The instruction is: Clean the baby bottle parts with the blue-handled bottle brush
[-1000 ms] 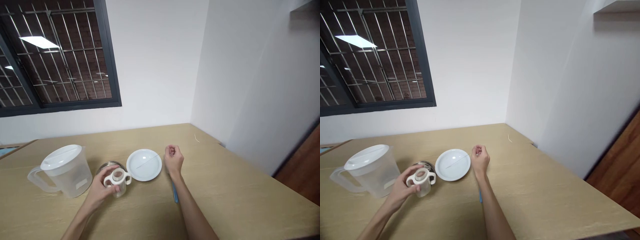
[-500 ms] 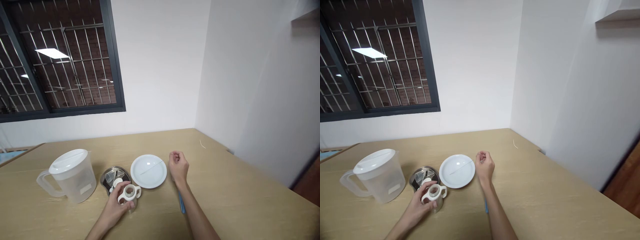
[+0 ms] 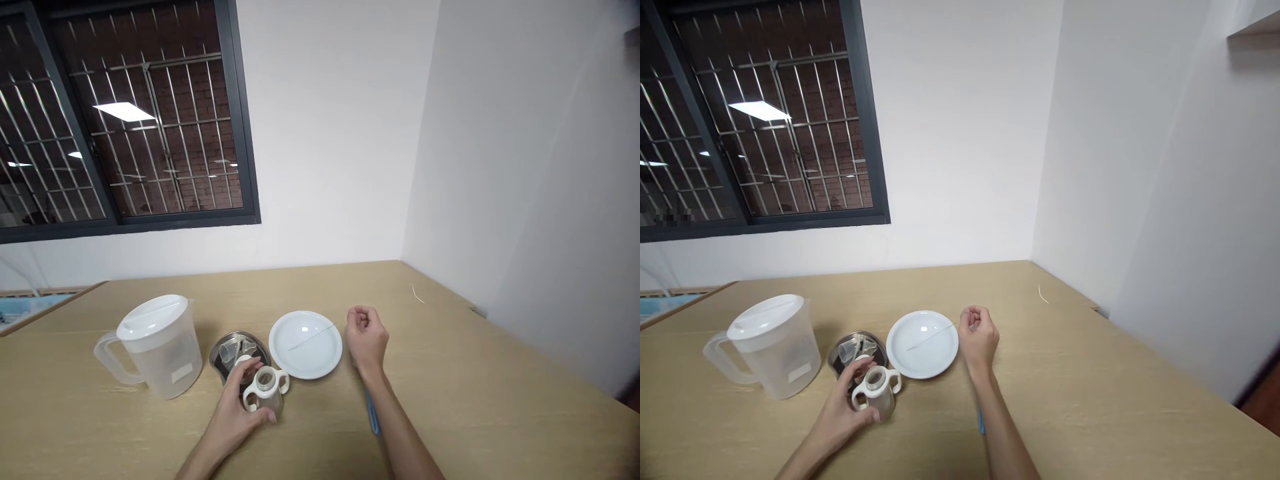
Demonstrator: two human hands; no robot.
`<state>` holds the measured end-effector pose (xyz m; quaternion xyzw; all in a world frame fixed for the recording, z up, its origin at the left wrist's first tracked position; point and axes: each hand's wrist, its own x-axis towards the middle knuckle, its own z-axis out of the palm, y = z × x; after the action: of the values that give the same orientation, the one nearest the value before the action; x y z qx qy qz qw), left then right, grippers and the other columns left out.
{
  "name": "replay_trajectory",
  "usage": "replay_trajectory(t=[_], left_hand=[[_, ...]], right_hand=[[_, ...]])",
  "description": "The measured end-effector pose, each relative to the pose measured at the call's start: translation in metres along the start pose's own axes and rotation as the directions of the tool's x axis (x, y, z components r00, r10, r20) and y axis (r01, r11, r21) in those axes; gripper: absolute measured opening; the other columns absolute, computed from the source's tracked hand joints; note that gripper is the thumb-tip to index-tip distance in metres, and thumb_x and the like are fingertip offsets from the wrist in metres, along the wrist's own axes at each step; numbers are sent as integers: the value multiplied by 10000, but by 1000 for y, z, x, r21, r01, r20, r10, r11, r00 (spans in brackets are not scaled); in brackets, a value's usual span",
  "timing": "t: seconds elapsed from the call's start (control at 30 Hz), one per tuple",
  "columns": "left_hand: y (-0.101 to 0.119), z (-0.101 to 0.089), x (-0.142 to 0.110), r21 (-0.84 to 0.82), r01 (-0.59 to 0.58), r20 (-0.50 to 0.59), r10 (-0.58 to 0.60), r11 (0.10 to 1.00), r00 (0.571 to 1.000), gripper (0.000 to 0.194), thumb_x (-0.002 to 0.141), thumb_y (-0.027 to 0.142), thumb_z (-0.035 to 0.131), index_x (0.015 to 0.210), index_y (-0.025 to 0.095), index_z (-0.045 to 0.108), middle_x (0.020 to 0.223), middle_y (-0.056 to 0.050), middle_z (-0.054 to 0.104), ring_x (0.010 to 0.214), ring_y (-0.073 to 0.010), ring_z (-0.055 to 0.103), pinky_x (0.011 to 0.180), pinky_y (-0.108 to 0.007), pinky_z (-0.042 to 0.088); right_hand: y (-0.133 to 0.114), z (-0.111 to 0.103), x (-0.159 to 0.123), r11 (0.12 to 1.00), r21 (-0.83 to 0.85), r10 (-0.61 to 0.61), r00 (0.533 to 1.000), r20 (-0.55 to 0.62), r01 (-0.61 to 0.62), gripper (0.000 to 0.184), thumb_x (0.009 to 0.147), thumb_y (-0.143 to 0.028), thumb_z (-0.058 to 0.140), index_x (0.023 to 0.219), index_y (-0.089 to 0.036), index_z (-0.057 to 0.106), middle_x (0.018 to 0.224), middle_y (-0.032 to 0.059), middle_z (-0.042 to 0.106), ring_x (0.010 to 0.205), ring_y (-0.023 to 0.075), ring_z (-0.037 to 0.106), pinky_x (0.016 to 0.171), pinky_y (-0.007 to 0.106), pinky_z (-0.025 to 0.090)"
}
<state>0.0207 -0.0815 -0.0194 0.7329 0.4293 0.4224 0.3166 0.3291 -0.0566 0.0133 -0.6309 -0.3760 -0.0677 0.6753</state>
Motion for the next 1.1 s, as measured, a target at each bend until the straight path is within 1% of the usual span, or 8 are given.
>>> replay_trajectory(t=[0.1,0.2,0.27,0.47,0.7,0.83,0.97,1.1], left_hand=[[0,-16,2,12,-114,-151,115,993,982,545,709,438,755,1182,213,602,1195,-137,637,1108,-317,607,961,-456,486],[13,-37,11,-21,-179,-338,161,984,927,260,893,419,560,1006,192,618,951,-86,671,900,-229,641,807,-346,519],[29,-51,21,-10,-242,-419,215,970,882,224,921,394,529,870,186,595,825,-44,636,799,-183,610,744,-287,501],[61,-71,72,216,-356,-357,413,909,838,377,969,378,425,661,183,521,654,4,509,634,-134,498,627,-248,410],[6,-59,119,86,-258,-402,271,962,875,332,816,444,653,1004,173,617,867,-54,686,776,-179,653,722,-291,526],[-22,-58,109,143,-149,-467,200,978,862,282,728,453,742,824,193,690,817,-47,729,743,-194,666,750,-322,537],[-29,-62,95,89,-82,-416,112,993,902,270,818,454,646,883,208,735,937,-65,765,905,-226,710,872,-354,538],[-31,-61,93,74,-43,-360,67,996,930,431,946,461,428,1222,178,598,955,-83,760,947,-226,707,916,-403,515]], right_hand=[[-1,0,0,1000,5,17,1000,2,-17,231,825,-409,559,837,-183,605,655,9,608,580,153,556,615,263,432],[-3,-1,-1,999,18,33,999,5,-33,256,840,-428,541,863,-180,600,674,17,615,578,154,555,611,263,434],[-5,-1,-2,999,28,39,999,15,-39,276,857,-446,518,877,-180,592,678,19,615,573,155,554,598,261,430],[-8,-1,-7,1000,20,5,999,47,-6,326,897,-487,464,870,-184,580,625,5,586,554,160,548,568,258,419],[-8,3,-12,996,21,-83,994,68,82,340,907,-496,484,865,-180,599,638,7,586,538,142,517,547,243,429],[-12,3,-15,993,31,-114,992,59,112,322,902,-473,501,860,-173,611,635,4,575,523,131,495,522,233,419],[-17,4,-21,990,6,-144,988,58,144,295,899,-443,514,847,-170,615,620,-5,562,510,121,474,515,229,404],[-21,6,-28,981,-11,-193,976,97,195,274,902,-417,514,839,-171,617,630,-5,569,515,117,467,537,235,403]])
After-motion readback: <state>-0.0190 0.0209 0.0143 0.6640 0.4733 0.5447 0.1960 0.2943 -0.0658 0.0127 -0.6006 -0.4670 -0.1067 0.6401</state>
